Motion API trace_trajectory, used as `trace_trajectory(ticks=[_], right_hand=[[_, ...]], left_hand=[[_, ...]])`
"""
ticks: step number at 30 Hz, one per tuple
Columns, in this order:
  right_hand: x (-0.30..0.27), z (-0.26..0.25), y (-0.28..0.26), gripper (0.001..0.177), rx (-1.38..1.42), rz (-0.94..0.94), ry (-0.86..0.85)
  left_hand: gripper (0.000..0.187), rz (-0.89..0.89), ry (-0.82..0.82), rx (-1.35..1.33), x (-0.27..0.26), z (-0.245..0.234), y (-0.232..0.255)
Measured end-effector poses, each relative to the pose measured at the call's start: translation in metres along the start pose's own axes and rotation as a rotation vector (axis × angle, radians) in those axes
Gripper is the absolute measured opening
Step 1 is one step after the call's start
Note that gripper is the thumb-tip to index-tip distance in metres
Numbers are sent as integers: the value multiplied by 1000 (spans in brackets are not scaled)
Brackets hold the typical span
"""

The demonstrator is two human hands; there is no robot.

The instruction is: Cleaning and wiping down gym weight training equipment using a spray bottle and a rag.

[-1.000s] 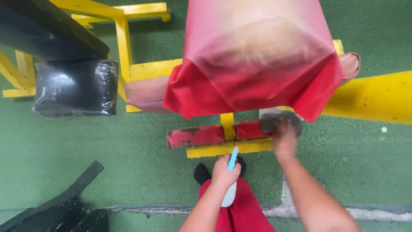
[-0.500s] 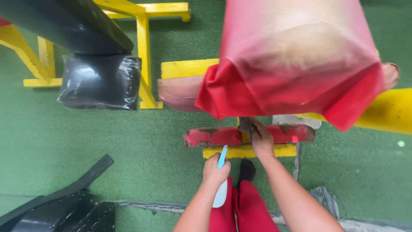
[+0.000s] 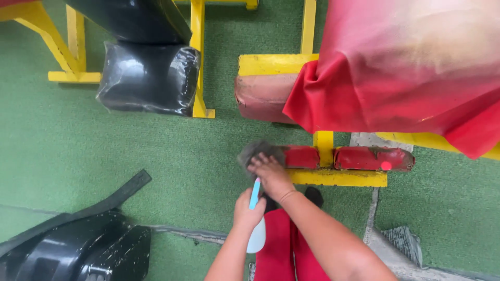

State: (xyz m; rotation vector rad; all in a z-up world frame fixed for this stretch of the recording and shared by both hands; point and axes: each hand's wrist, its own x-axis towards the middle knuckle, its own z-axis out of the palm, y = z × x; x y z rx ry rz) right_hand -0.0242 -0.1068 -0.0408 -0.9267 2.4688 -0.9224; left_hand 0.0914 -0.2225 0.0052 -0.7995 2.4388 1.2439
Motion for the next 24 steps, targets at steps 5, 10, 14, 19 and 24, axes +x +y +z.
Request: trace_trajectory(ticks=[5,10,14,19,24], right_hand=[[-41,-21,49,43,-129,54,79],[-127,-82,82,40,-10,313,366],[-160,-82,59,40,-114,426,485],[-130,-2,14,34,-182,424,501],[-100,-9,-19,32,-172,179,199]], left_hand=[[26,-40,-69,25,-13,-17,7],[26,-13,-106,-6,-25,-15,19],[26,45,-144,15,-33,-9,39],[26,67,-164,21,-36,-5,48],[25,119,-174,37,-42,-4,46]])
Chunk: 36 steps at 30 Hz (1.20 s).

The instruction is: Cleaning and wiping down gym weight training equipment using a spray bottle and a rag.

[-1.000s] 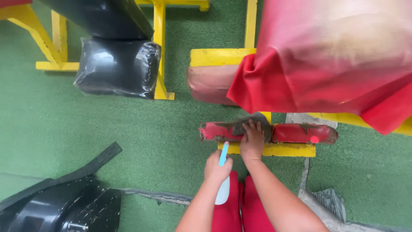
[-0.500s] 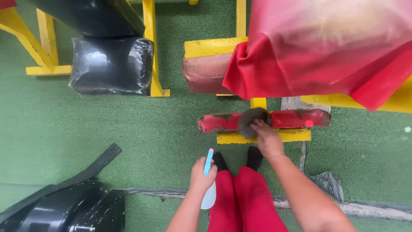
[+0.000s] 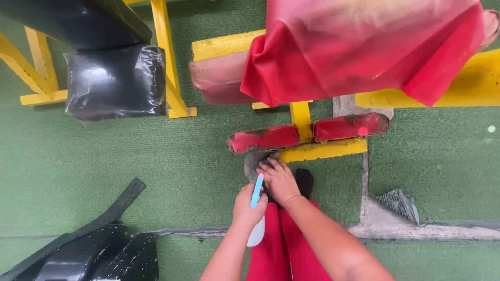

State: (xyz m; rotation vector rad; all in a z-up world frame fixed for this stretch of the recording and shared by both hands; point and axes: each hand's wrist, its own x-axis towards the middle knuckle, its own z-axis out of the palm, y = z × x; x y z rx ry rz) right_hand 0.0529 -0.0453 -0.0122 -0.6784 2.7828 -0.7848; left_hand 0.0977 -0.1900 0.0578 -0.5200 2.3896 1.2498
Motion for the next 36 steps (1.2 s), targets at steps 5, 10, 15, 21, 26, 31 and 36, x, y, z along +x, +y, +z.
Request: trace_trajectory(ticks=[5,10,15,21,26,31,36], right_hand=[[-34,-52,99,37,-249,131,-122],[-91,-110,191,35,-361,282,41],[-87,-109,217,30,106,762,199],[-79,-106,144,26,1205,919,281],[-27,-206,45,27,1342,818,66],[51,-287,-44,27,1440,703,-97],[118,-301,-136,28,1509,520,-170]], left_hand=[[24,24,-18,39,-5,13,1],[24,-2,-33,33,-18,33,14],[24,14,-23,-4,-27,37,62],[25,80,72,-117,-57,-1,129],[27,146,258,-206,-87,-40,162],[32,163,436,-296,-105,-104,184],[39,202,522,-290,-108,-184,191]])
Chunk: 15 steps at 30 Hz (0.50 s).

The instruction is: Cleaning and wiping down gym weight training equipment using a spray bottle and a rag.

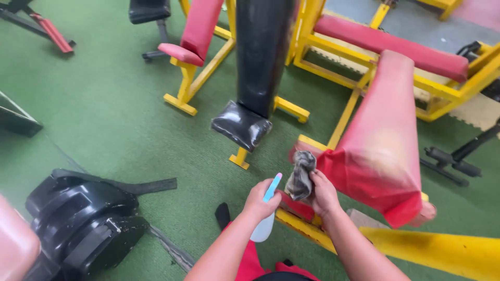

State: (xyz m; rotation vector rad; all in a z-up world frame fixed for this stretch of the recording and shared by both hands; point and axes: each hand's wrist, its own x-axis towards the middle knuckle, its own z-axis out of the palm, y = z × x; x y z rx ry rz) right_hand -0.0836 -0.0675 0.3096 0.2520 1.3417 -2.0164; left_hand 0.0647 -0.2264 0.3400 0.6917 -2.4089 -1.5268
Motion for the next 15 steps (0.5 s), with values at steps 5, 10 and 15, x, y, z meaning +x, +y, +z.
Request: trace_trajectory(ticks=[5,10,15], right_hand=[[45,99,-14,28,155,2,-89],[96,183,-49,29,127,-47,-80],[143,239,-90,26,100,-248,108]], left_hand=[[34,64,10,-78,66,-77,19],[34,71,-10,-18,134,-171,35],[32,153,-36,-40,186,-240,45]])
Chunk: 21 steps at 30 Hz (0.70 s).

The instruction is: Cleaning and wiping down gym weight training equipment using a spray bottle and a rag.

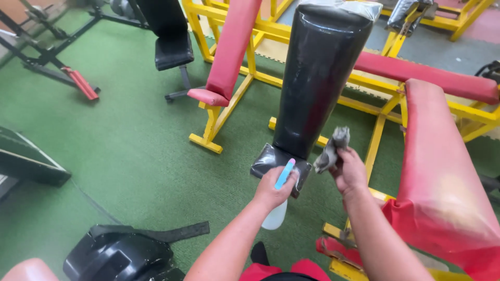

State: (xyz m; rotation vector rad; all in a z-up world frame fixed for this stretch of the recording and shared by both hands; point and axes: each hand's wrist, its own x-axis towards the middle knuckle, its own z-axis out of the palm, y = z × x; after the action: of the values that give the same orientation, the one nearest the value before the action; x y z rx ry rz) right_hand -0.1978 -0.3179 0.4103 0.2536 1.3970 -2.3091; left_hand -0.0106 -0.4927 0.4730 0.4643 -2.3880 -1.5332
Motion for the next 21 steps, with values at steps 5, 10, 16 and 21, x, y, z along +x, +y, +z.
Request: trace_trajectory(ticks=[5,10,16,21], right_hand=[[31,57,-41,25,-127,-155,87],[100,103,-124,20,-353,-447,76],[148,145,-186,14,-870,-1209,39],[186,110,-111,27,-1264,-1457,158]], left_hand=[[33,69,-1,-39,39,-25,-7],[34,86,-41,-31,64,-35,-5],[33,93,-47,12,110,-42,9],[32,128,-22,-25,165,-40,17]])
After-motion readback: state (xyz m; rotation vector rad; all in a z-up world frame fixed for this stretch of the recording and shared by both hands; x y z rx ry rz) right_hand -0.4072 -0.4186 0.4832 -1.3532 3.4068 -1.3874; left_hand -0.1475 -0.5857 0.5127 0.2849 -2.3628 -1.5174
